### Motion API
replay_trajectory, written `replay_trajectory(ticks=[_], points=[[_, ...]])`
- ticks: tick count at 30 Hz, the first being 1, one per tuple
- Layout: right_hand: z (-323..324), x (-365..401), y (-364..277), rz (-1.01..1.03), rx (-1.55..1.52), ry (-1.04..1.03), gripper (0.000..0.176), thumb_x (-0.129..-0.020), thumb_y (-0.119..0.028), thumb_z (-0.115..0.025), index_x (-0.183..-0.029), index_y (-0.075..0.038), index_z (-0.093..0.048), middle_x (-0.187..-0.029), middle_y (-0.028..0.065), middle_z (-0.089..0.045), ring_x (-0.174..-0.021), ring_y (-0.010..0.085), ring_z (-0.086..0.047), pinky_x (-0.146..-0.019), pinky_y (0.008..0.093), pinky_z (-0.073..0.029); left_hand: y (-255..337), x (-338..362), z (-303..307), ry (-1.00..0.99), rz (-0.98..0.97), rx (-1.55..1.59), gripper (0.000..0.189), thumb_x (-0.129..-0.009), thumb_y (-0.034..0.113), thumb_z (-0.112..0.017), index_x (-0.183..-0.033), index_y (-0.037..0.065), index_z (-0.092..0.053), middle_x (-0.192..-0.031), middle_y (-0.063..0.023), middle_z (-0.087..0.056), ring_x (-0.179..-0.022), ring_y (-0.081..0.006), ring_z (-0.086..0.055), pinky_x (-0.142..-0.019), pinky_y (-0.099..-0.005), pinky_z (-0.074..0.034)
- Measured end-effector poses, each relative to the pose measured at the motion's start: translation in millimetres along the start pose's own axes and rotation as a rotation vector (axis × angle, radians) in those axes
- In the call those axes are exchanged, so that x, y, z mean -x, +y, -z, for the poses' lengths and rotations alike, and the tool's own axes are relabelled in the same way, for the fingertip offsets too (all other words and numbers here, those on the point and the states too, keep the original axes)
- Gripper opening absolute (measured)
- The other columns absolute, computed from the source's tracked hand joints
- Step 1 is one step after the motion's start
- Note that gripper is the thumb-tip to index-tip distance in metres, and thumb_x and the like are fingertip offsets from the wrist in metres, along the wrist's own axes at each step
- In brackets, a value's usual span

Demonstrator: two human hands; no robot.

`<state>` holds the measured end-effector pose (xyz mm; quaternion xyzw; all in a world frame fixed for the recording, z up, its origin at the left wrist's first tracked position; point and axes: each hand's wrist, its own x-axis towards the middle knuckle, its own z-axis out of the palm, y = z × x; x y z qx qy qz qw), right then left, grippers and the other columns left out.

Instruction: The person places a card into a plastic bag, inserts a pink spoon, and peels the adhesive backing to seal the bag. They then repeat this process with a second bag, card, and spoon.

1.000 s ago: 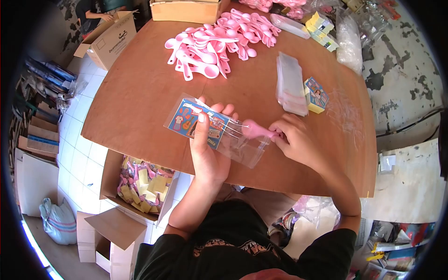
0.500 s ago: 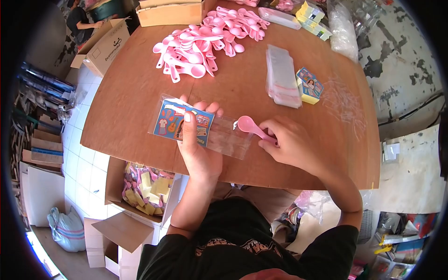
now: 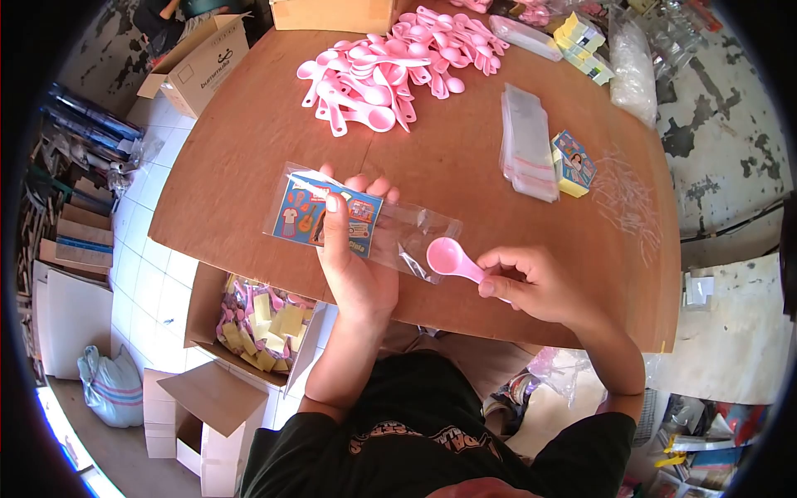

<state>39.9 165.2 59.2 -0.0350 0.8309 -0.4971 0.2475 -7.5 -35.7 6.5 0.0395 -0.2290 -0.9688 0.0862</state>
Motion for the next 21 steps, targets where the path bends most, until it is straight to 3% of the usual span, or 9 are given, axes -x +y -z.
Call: replay_trajectory(ticks=[8, 10, 14, 16, 21], points=[[-5.7, -7.6, -6.9, 0.105, -0.086, -0.039, 0.029, -0.092, -0.014, -0.06, -0.117, -0.001, -0.058, -0.092, 0.0059, -0.066, -0.078, 0.009, -0.058, -0.07, 0.0248, -0.048, -5.6, 5.6, 6.2, -0.106, 0.039, 0.022, 0.051, -0.095, 0.032, -0.054, -0.136, 0.009, -0.034, -0.112, -0.0087, -0.052, -0.107, -0.0245, -0.053, -0.097, -0.0436, -0.042], [-4.4, -10.8, -9.7, 0.069, -0.152, -0.096, 0.037, -0.092, -0.011, -0.057, -0.127, -0.002, -0.05, -0.099, 0.0069, -0.067, -0.082, 0.0096, -0.058, -0.072, 0.0249, -0.048, -7.3, 8.1, 7.5, -0.138, 0.065, 0.017, 0.051, -0.095, 0.033, -0.051, -0.137, 0.01, -0.032, -0.114, -0.0088, -0.052, -0.107, -0.0251, -0.052, -0.097, -0.0443, -0.042], [-0.2, -12.1, -9.9, 0.006, -0.144, -0.103, 0.044, -0.092, -0.009, -0.056, -0.134, -0.004, -0.042, -0.099, 0.007, -0.067, -0.083, 0.0094, -0.057, -0.072, 0.0248, -0.047, -5.6, 4.6, 9.5, -0.12, 0.061, 0.032, 0.051, -0.096, 0.033, -0.051, -0.137, 0.01, -0.033, -0.113, -0.0093, -0.054, -0.107, -0.0253, -0.054, -0.096, -0.0447, -0.043], [0.5, -12.1, -5.2, 0.026, -0.053, -0.035, 0.049, -0.09, -0.009, -0.058, -0.135, -0.003, -0.039, -0.099, 0.0072, -0.066, -0.077, 0.0063, -0.054, -0.062, 0.0208, -0.044, -3.4, 2.4, 11.8, -0.13, 0.019, 0.051, 0.05, -0.096, 0.033, -0.05, -0.137, 0.009, -0.034, -0.112, -0.0096, -0.055, -0.105, -0.0253, -0.056, -0.095, -0.045, -0.045], [4.5, -8.8, -5.5, 0.012, -0.152, -0.058, 0.048, -0.09, -0.008, -0.059, -0.133, -0.001, -0.04, -0.097, 0.0086, -0.067, -0.075, 0.0061, -0.054, -0.061, 0.0206, -0.043, -4.5, 2.6, 12.2, -0.175, 0.028, 0.065, 0.05, -0.097, 0.034, -0.048, -0.137, 0.008, -0.034, -0.11, -0.0096, -0.056, -0.104, -0.0251, -0.058, -0.095, -0.0454, -0.046]])
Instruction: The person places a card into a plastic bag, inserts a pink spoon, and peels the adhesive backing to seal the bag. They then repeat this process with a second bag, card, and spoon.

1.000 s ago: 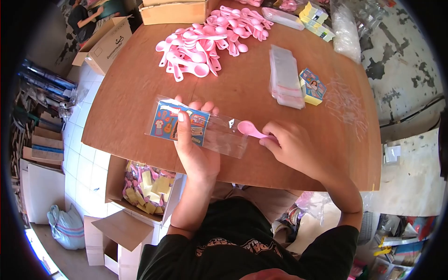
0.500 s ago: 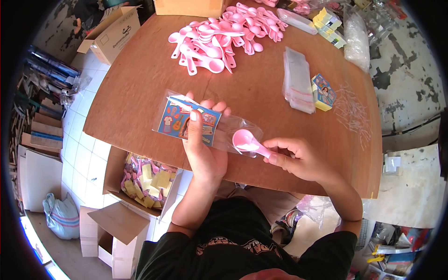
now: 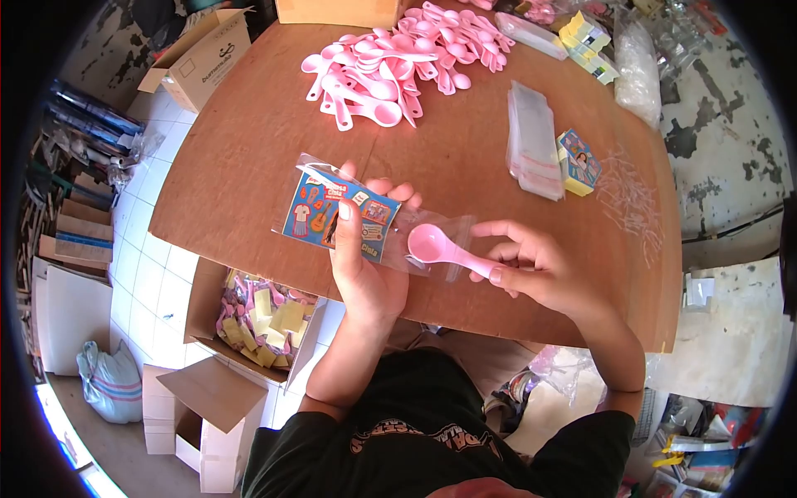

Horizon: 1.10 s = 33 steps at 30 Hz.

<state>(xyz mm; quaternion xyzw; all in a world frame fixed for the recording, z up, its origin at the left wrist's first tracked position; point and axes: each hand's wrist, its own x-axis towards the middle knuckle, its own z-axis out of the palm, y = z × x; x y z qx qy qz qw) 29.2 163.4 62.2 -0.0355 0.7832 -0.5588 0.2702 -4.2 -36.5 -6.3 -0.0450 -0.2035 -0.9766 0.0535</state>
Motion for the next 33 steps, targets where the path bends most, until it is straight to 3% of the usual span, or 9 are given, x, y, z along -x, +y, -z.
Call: replay_trajectory(ticks=[11, 13, 20, 29, 33], points=[[-0.3, 0.0, -1.7, -0.048, -0.105, -0.025, 0.048, -0.089, -0.008, -0.06, -0.131, 0.002, -0.04, -0.094, 0.0121, -0.067, -0.066, 0.0064, -0.051, -0.058, 0.0203, -0.041, -3.2, 4.2, -3.7, -0.053, 0.014, -0.106, 0.053, -0.095, 0.037, -0.05, -0.136, 0.008, -0.034, -0.111, -0.009, -0.056, -0.105, -0.025, -0.057, -0.095, -0.0456, -0.045], [-1.5, 0.1, 1.4, 0.083, -0.228, -0.003, 0.049, -0.088, -0.008, -0.06, -0.132, 0.002, -0.039, -0.094, 0.0131, -0.067, -0.066, 0.0066, -0.051, -0.059, 0.0207, -0.041, -2.4, 5.2, -6.6, -0.003, 0.054, -0.097, 0.052, -0.095, 0.037, -0.05, -0.135, 0.008, -0.035, -0.11, -0.009, -0.056, -0.104, -0.025, -0.057, -0.095, -0.0455, -0.045], [0.4, 1.4, 0.5, -0.022, -0.108, 0.034, 0.05, -0.088, -0.007, -0.061, -0.131, 0.001, -0.039, -0.092, 0.0124, -0.067, -0.066, 0.0067, -0.051, -0.06, 0.0215, -0.042, -5.1, 6.0, -9.9, 0.041, 0.125, -0.021, 0.049, -0.096, 0.036, -0.049, -0.133, 0.008, -0.037, -0.107, -0.0083, -0.056, -0.103, -0.0247, -0.057, -0.094, -0.0458, -0.045], [-11.8, -1.6, -0.8, 0.089, -0.189, 0.072, 0.05, -0.091, -0.01, -0.061, -0.133, -0.001, -0.036, -0.082, 0.0096, -0.065, -0.063, 0.0098, -0.06, -0.058, 0.024, -0.049, -18.3, 23.3, -18.2, -0.016, 0.244, -0.041, 0.05, -0.093, 0.039, -0.053, -0.132, 0.01, -0.038, -0.106, -0.0075, -0.055, -0.104, -0.0248, -0.056, -0.094, -0.0457, -0.044], [-19.4, 4.2, -1.8, 0.231, -0.194, 0.191, 0.038, -0.092, -0.007, -0.058, -0.127, 0.001, -0.047, -0.084, 0.009, -0.066, -0.064, 0.0081, -0.06, -0.056, 0.0226, -0.049, -27.3, 26.2, -18.1, 0.034, 0.322, -0.051, 0.056, -0.092, 0.044, -0.054, -0.133, 0.01, -0.037, -0.112, -0.0094, -0.055, -0.109, -0.0265, -0.054, -0.096, -0.0462, -0.043]])
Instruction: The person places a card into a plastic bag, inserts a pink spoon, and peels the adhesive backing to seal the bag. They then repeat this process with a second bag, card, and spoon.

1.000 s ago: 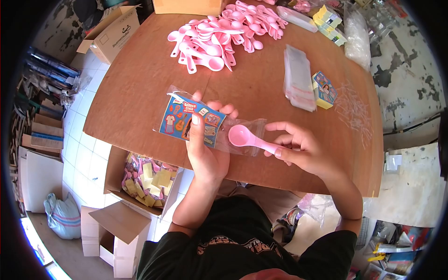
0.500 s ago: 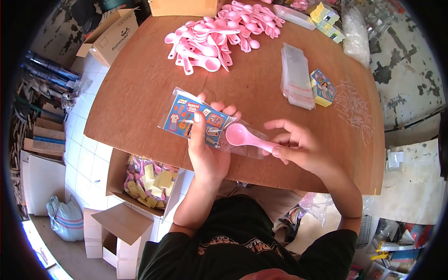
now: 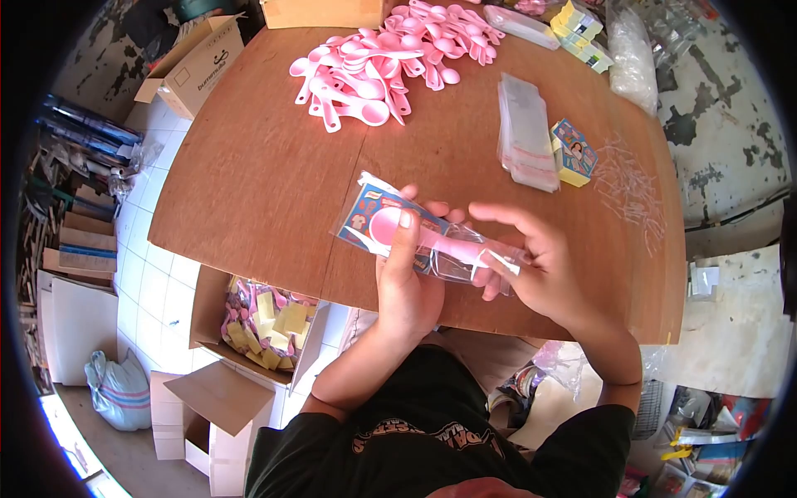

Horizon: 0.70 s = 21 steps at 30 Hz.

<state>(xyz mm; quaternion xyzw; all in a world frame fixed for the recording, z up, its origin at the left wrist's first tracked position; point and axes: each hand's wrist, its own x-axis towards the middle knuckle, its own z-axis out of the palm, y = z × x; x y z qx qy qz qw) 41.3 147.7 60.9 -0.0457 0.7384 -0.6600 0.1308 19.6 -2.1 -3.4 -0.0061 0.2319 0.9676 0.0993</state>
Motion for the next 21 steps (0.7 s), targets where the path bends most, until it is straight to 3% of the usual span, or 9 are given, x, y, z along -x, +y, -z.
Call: replay_trajectory(ticks=[3, 5, 7, 8, 10, 11, 13, 19, 21], points=[[5.9, 6.2, -7.8, 0.17, 0.078, 0.103, 0.022, -0.092, -0.001, -0.053, -0.111, 0.002, -0.062, -0.089, 0.0076, -0.067, -0.066, 0.0066, -0.06, -0.055, 0.0213, -0.049, -1.2, -1.5, -4.9, 0.02, 0.095, 0.077, 0.057, -0.092, 0.047, -0.052, -0.133, 0.01, -0.037, -0.119, -0.0109, -0.054, -0.115, -0.0284, -0.052, -0.098, -0.0462, -0.042], [17.9, 13.4, -25.0, 0.439, 0.467, 0.281, 0.022, -0.091, 0.0, -0.053, -0.11, 0.002, -0.063, -0.093, 0.008, -0.067, -0.065, 0.0059, -0.059, -0.053, 0.0201, -0.047, 1.8, -8.1, 0.1, -0.141, 0.076, 0.055, 0.061, -0.092, 0.051, -0.049, -0.134, 0.009, -0.037, -0.126, -0.0117, -0.05, -0.121, -0.0293, -0.047, -0.105, -0.0471, -0.034], [33.3, 15.1, -44.1, 0.773, 0.795, 0.466, 0.019, -0.09, -0.002, -0.055, -0.106, 0.003, -0.064, -0.09, 0.0073, -0.067, -0.061, 0.0054, -0.056, -0.049, 0.0193, -0.043, 1.8, -4.5, -0.1, 0.053, 0.013, 0.062, 0.057, -0.093, 0.049, -0.05, -0.134, 0.011, -0.037, -0.129, -0.0108, -0.046, -0.125, -0.028, -0.043, -0.107, -0.0462, -0.031], [31.6, 17.9, -51.6, 0.773, 0.795, 0.466, 0.019, -0.09, -0.002, -0.055, -0.106, 0.003, -0.064, -0.09, 0.0073, -0.067, -0.061, 0.0054, -0.056, -0.049, 0.0193, -0.043, 3.8, -6.2, 4.3, 0.041, -0.02, 0.089, 0.051, -0.094, 0.04, -0.051, -0.133, 0.012, -0.036, -0.131, -0.0097, -0.042, -0.125, -0.0266, -0.041, -0.106, -0.0452, -0.032], [28.1, 25.1, -61.2, 0.794, 0.359, 0.888, 0.013, -0.087, -0.002, -0.06, -0.097, 0.001, -0.067, -0.082, 0.004, -0.068, -0.057, 0.0033, -0.053, -0.045, 0.0196, -0.038, 7.8, -5.9, 3.6, 0.066, -0.072, 0.012, 0.049, -0.093, 0.036, -0.052, -0.133, 0.012, -0.037, -0.131, -0.0096, -0.043, -0.124, -0.0264, -0.041, -0.106, -0.0453, -0.031], [29.3, 20.5, -62.9, 0.798, 0.363, 0.892, 0.013, -0.087, -0.002, -0.06, -0.097, 0.001, -0.067, -0.082, 0.004, -0.068, -0.057, 0.0033, -0.053, -0.045, 0.0196, -0.038, 8.8, -5.9, 2.4, 0.091, -0.128, -0.061, 0.047, -0.093, 0.031, -0.052, -0.133, 0.012, -0.037, -0.13, -0.0095, -0.043, -0.124, -0.0263, -0.042, -0.106, -0.0454, -0.031], [33.2, 1.9, -64.6, 0.684, 0.999, 0.691, 0.009, -0.083, -0.002, -0.064, -0.09, -0.002, -0.069, -0.072, 0.0023, -0.067, -0.05, 0.0022, -0.05, -0.042, 0.0202, -0.036, 6.3, -5.0, 3.0, 0.084, -0.146, -0.063, 0.045, -0.091, 0.024, -0.052, -0.132, 0.012, -0.037, -0.13, -0.0093, -0.043, -0.122, -0.0257, -0.042, -0.106, -0.0458, -0.031], [17.6, 0.7, -54.1, 0.604, 0.894, 0.565, 0.01, -0.079, -0.002, -0.066, -0.088, -0.002, -0.069, -0.052, -0.0011, -0.053, -0.041, 0.0022, -0.036, -0.04, 0.0225, -0.027, 15.9, -2.5, -6.4, -0.256, -0.213, -0.479, 0.048, -0.087, 0.009, -0.06, -0.131, 0.005, -0.042, -0.131, -0.0112, -0.044, -0.125, -0.0239, -0.042, -0.105, -0.0399, -0.031], [7.2, 6.2, -56.3, 0.398, 0.634, 0.434, 0.006, -0.08, -0.004, -0.065, -0.085, -0.002, -0.069, -0.047, -0.0033, -0.043, -0.042, 0.0009, -0.033, -0.041, 0.0226, -0.025, 22.6, -1.9, -20.2, -0.41, -0.555, -0.923, 0.051, -0.084, 0.008, -0.066, -0.13, 0.002, -0.043, -0.134, -0.0139, -0.041, -0.128, -0.024, -0.038, -0.106, -0.0401, -0.029]])
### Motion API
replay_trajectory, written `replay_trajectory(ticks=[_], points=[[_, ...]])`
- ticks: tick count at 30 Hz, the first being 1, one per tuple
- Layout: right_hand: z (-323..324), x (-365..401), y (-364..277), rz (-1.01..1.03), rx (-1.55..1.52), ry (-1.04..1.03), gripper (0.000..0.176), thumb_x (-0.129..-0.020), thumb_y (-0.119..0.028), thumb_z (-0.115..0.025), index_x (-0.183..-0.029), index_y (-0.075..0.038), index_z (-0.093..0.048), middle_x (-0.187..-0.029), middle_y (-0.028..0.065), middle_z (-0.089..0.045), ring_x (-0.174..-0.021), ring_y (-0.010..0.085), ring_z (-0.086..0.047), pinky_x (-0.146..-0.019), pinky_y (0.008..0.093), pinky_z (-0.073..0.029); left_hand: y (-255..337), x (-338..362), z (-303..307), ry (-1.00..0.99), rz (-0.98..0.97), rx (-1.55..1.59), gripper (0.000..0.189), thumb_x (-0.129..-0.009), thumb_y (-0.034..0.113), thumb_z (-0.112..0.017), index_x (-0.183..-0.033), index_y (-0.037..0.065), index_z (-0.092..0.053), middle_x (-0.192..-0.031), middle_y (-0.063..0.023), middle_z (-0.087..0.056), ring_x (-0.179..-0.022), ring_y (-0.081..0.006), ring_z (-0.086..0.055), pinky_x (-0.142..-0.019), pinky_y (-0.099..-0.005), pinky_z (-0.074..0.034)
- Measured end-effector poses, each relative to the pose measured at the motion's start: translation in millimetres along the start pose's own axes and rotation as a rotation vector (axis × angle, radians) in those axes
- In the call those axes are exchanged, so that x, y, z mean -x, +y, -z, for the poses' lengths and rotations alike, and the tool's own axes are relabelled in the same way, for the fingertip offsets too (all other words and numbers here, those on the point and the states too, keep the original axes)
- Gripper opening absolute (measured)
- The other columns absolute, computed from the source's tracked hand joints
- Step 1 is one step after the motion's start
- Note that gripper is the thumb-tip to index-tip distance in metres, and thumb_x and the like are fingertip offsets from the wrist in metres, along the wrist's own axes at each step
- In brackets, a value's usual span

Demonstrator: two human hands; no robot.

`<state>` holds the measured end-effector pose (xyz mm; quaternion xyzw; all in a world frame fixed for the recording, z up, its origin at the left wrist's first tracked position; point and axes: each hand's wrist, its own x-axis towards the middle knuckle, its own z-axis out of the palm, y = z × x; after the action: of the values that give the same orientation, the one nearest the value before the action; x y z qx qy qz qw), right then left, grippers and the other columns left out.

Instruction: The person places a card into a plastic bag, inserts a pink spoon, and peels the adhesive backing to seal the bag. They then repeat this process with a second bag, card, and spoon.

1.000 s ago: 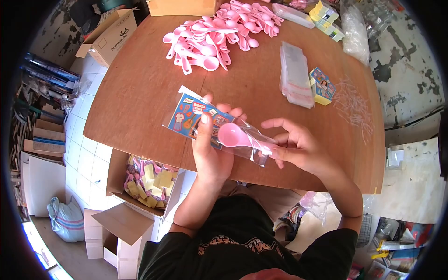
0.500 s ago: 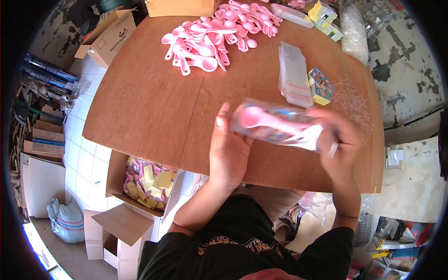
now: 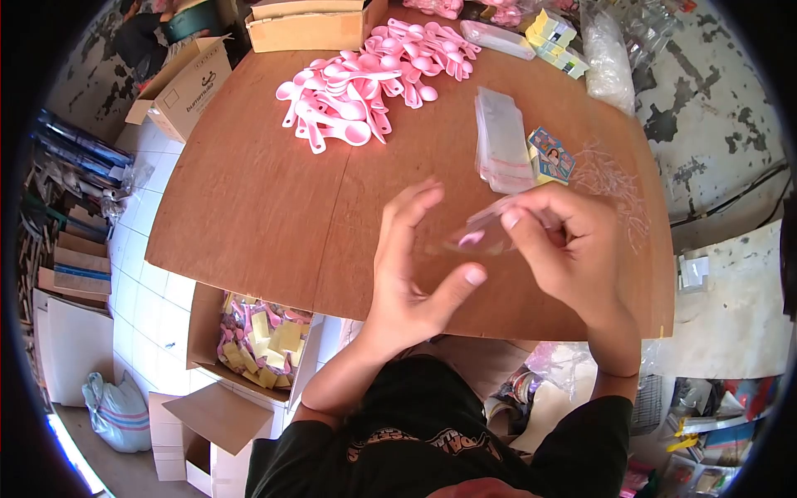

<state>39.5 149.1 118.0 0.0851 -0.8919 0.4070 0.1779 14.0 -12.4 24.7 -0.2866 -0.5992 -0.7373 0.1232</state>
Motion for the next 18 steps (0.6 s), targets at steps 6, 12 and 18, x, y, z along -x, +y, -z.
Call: replay_trajectory(ticks=[6, 12, 18], points=[[-2.4, -1.3, -14.3, -0.06, -0.037, -0.185, 0.006, -0.08, -0.007, -0.067, -0.08, -0.002, -0.064, -0.053, -0.0015, -0.042, -0.048, 0.0035, -0.039, -0.044, 0.024, -0.029, 18.8, -5.8, -0.2, -0.021, 0.332, 0.339, 0.022, -0.091, 0.003, -0.058, -0.111, -0.004, -0.062, -0.08, -0.0073, -0.069, -0.068, -0.0058, -0.06, -0.061, -0.0206, -0.049], [-9.8, -0.7, 2.4, 0.624, 0.342, 0.081, 0.018, -0.067, -0.007, -0.074, -0.082, -0.007, -0.063, -0.082, 0.0051, -0.053, -0.068, 0.0215, -0.055, -0.053, 0.0305, -0.044, 26.9, -8.8, 4.5, -0.132, 0.378, 0.055, 0.02, -0.09, 0.001, -0.054, -0.107, -0.004, -0.064, -0.071, -0.0093, -0.067, -0.064, -0.0067, -0.06, -0.057, -0.0236, -0.048], [-8.2, 2.1, -5.2, 0.64, 0.559, 0.084, 0.018, -0.064, -0.007, -0.072, -0.078, -0.007, -0.06, -0.082, 0.0029, -0.052, -0.069, 0.0187, -0.054, -0.05, 0.0305, -0.042, 26.5, -5.3, 0.6, -0.18, 0.247, -0.145, 0.024, -0.086, 0.0, -0.057, -0.109, -0.005, -0.061, -0.069, -0.0152, -0.063, -0.057, -0.0148, -0.062, -0.054, -0.0274, -0.048]])
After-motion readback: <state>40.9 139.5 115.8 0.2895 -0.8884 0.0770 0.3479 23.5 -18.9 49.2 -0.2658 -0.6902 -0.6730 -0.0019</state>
